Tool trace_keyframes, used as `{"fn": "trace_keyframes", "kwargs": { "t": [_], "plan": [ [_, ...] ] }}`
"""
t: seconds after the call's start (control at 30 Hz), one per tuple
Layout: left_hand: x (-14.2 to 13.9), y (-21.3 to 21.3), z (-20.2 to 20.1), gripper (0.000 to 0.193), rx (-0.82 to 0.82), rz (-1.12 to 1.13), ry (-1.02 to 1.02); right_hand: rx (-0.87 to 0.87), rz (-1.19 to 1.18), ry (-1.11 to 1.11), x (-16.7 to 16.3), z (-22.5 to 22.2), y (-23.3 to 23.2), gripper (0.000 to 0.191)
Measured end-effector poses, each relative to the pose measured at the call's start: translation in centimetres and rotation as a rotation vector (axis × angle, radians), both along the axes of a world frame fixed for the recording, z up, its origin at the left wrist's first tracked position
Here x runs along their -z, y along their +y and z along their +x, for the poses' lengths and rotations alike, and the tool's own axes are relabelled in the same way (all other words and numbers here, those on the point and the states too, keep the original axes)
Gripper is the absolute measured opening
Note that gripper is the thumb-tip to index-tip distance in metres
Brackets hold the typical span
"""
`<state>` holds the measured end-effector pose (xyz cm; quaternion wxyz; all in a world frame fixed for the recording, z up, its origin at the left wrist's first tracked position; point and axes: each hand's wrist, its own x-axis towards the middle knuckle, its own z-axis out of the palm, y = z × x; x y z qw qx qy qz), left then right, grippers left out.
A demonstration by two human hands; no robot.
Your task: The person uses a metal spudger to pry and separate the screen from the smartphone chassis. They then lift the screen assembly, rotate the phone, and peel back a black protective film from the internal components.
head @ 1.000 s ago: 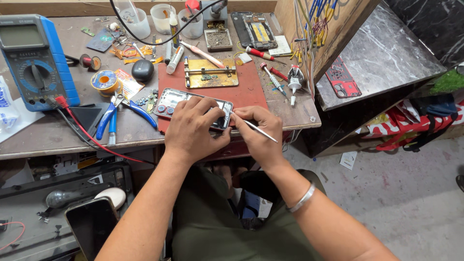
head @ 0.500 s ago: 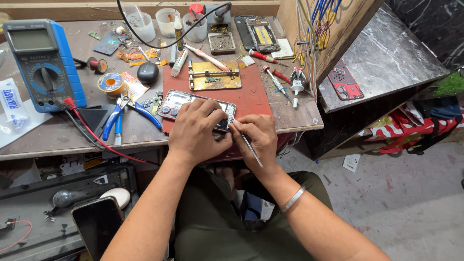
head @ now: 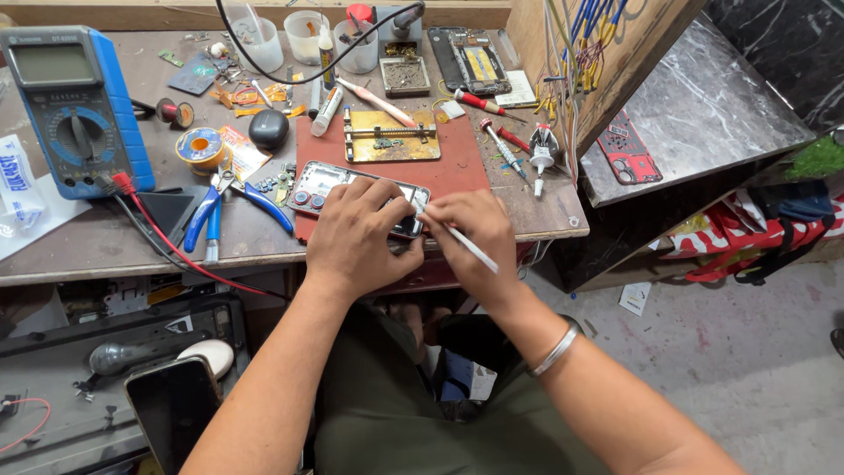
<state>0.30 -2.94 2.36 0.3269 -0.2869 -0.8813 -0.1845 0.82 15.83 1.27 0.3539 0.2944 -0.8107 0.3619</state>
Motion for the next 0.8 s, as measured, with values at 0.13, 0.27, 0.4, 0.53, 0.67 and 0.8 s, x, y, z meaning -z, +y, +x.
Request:
{"fn": "trace_keyframes", "kwargs": {
  "t": [0.13, 0.27, 0.4, 0.53, 0.67, 0.8],
  "plan": [
    [0.1, 0.0, 0.1, 0.031, 0.012, 0.016, -0.005, 0.082, 0.038, 0.157, 1.4, 0.7, -0.3, 0.012],
    [0.1, 0.0, 0.0, 0.032, 0.012, 0.01, -0.005, 0.1, 0.021, 0.122, 1.8, 0.3, -0.1, 0.012],
    [0.1, 0.1, 0.0, 0.032, 0.01, 0.01, 0.006, 0.109, 0.006, 0.121, 1.8, 0.1, -0.2, 0.013],
    [0.0, 0.1, 0.2, 0.033, 0.005, 0.011, -0.001, 0.099, -0.047, 0.098, 1.7, 0.3, -0.5, 0.014],
    [0.0, 0.2, 0.2, 0.032, 0.001, 0.008, 0.008, -0.028, -0.301, -0.045, 2.0, 0.1, -0.1, 0.013],
    [-0.1, 0.1, 0.3, 0.033, 0.0, -0.005, 0.002, -0.015, -0.403, -0.084, 2.4, -0.3, 2.7, 0.009]
  ]
}}
